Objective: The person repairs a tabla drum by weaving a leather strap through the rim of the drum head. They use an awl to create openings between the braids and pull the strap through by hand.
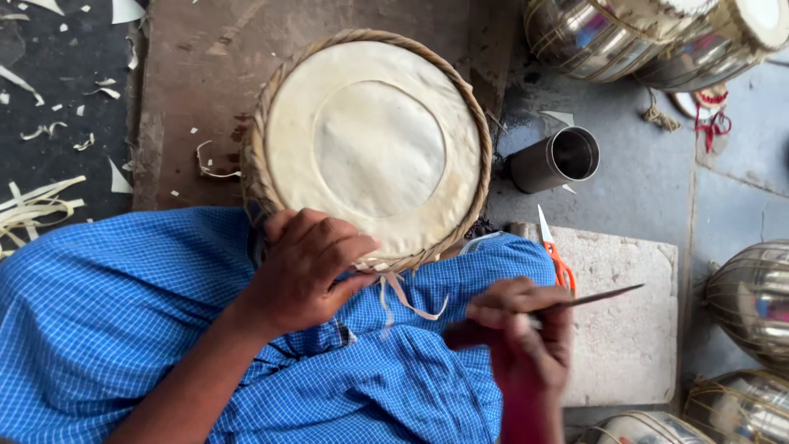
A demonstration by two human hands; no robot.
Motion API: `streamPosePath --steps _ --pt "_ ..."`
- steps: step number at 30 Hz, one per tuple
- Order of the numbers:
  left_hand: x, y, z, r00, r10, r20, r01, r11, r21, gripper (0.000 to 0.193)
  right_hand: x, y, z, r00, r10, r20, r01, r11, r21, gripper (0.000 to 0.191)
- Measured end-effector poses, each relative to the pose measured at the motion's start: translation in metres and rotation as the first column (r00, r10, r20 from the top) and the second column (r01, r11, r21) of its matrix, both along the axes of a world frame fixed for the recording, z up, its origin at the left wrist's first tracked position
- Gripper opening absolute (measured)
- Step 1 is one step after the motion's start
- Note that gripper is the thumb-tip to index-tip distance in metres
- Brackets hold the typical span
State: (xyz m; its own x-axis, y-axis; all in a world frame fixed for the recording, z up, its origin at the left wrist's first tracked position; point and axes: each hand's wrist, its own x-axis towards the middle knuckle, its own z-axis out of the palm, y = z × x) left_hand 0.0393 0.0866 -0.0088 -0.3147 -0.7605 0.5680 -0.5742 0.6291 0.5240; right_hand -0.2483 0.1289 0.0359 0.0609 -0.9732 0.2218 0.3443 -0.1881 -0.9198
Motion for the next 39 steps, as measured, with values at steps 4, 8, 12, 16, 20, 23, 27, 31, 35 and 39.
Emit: streamPosePath --steps 4,8,12,16,20,23,27,31,35,39 --pt "0.002 -0.003 -0.002 0.998 -0.021 -0.058 0.021 1.0 -0.006 0.067 0.053 -0.016 0.011 0.997 0.068 0.04 -0.052 0.949 -0.311 0.01" --pt "0.003 -0.005 -0.004 0.99 0.005 -0.141 -0.01 0.999 -0.032 0.068 0.092 -0.046 0.007 0.825 -0.15 -0.545 -0.245 0.773 -0.585 0.012" --pt "0.005 -0.007 -0.001 0.982 -0.013 -0.191 0.005 0.999 -0.039 0.067 0.094 -0.057 -0.007 0.895 0.18 -0.409 -0.296 0.925 -0.24 0.047" --pt "0.014 -0.008 0.004 0.952 -0.043 -0.304 0.015 0.995 -0.095 0.063 0.06 -0.058 -0.004 0.892 0.1 -0.441 -0.055 0.992 0.113 0.063" --pt "0.032 -0.001 0.004 0.726 0.051 -0.686 -0.021 0.998 0.052 0.043 -0.006 -0.072 0.023 0.897 -0.176 -0.406 0.192 0.981 0.0 0.05" --pt "0.039 0.002 0.003 0.718 0.27 -0.641 -0.291 0.954 0.076 0.032 -0.063 -0.095 0.032 0.618 -0.384 -0.686 0.409 0.902 -0.136 0.044" --pt "0.025 0.004 0.005 0.811 0.318 -0.491 -0.37 0.929 -0.009 0.018 -0.129 -0.142 0.012 0.438 -0.474 -0.764 0.472 0.844 -0.253 0.037" --pt "0.016 -0.002 0.003 0.709 0.248 -0.66 -0.279 0.958 0.06 0.028 -0.169 -0.182 -0.02 0.035 -0.629 -0.777 0.38 0.728 -0.571 0.028" --pt "0.037 -0.014 -0.01 0.575 0.39 -0.719 -0.405 0.899 0.163 0.05 -0.173 -0.218 -0.05 -0.145 -0.585 -0.798 0.277 0.75 -0.6 0.035" --pt "0.058 -0.017 -0.019 0.509 0.42 -0.751 -0.398 0.889 0.227 0.054 -0.158 -0.242 -0.082 0.037 -0.454 -0.89 0.245 0.868 -0.432 0.046"
